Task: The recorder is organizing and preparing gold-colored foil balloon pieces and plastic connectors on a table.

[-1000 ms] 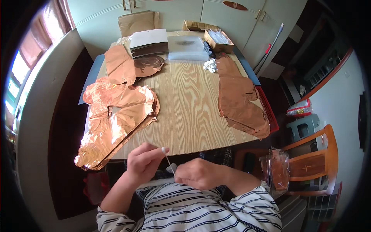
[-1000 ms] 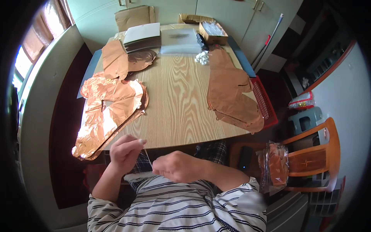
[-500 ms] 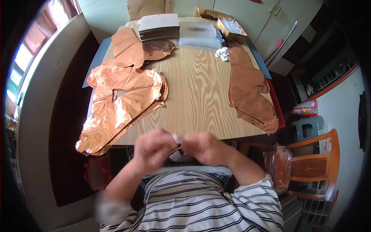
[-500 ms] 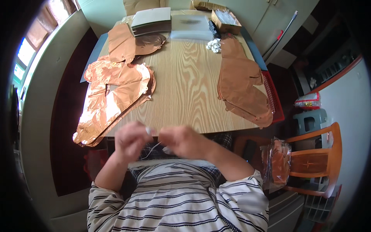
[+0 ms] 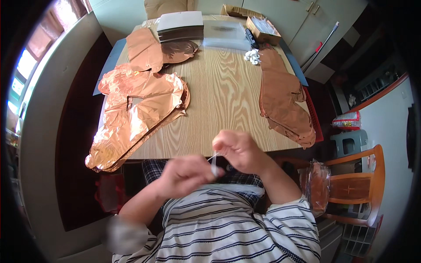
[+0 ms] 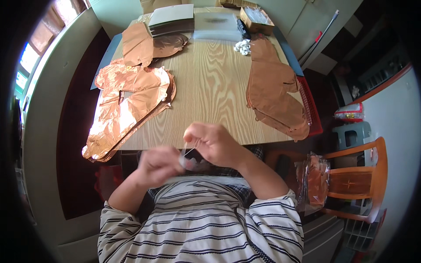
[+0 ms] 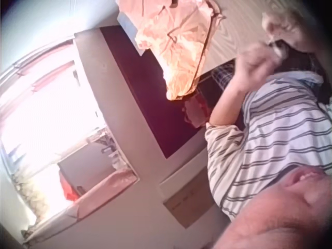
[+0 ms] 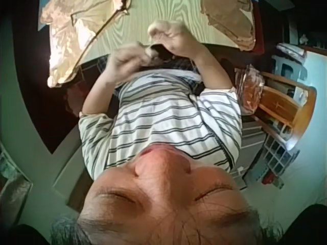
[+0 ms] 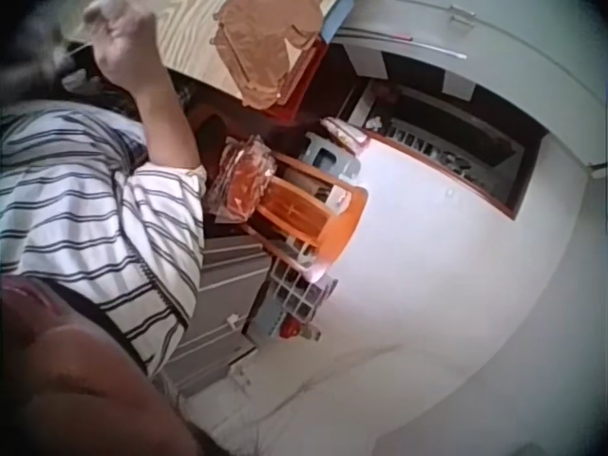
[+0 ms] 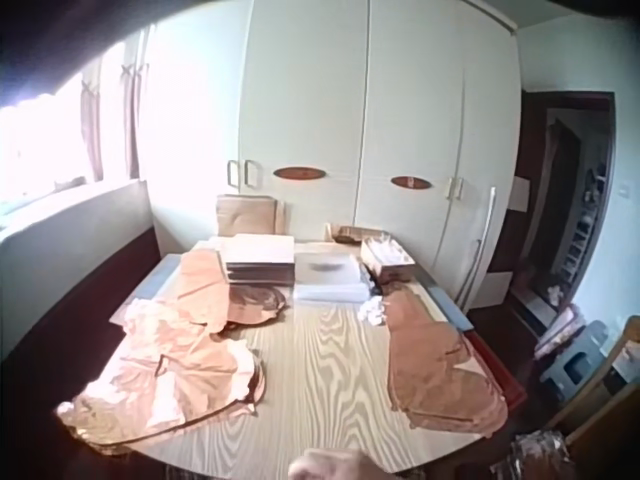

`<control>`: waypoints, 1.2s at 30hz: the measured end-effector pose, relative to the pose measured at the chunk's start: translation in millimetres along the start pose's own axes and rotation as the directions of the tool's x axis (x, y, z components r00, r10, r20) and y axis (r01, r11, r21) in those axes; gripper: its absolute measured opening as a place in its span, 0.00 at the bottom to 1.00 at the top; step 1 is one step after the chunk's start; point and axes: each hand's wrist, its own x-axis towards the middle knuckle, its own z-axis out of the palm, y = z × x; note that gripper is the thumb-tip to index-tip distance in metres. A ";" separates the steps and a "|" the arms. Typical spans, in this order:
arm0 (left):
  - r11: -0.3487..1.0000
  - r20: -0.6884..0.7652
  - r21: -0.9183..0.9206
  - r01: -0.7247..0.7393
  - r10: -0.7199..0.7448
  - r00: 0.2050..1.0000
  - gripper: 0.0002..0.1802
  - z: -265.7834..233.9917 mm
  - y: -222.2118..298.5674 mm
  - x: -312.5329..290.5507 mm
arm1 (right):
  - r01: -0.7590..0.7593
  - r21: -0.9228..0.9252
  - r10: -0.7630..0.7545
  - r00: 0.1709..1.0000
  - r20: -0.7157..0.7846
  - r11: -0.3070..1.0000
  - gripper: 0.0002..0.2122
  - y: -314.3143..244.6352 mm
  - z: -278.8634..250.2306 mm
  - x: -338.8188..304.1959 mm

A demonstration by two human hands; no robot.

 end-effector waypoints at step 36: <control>0.998 -0.245 0.037 0.056 -0.045 0.969 0.11 -9.0 -10.2 5.7 | -0.087 -0.112 0.106 0.978 0.181 0.990 0.06 7.5 3.2 -5.7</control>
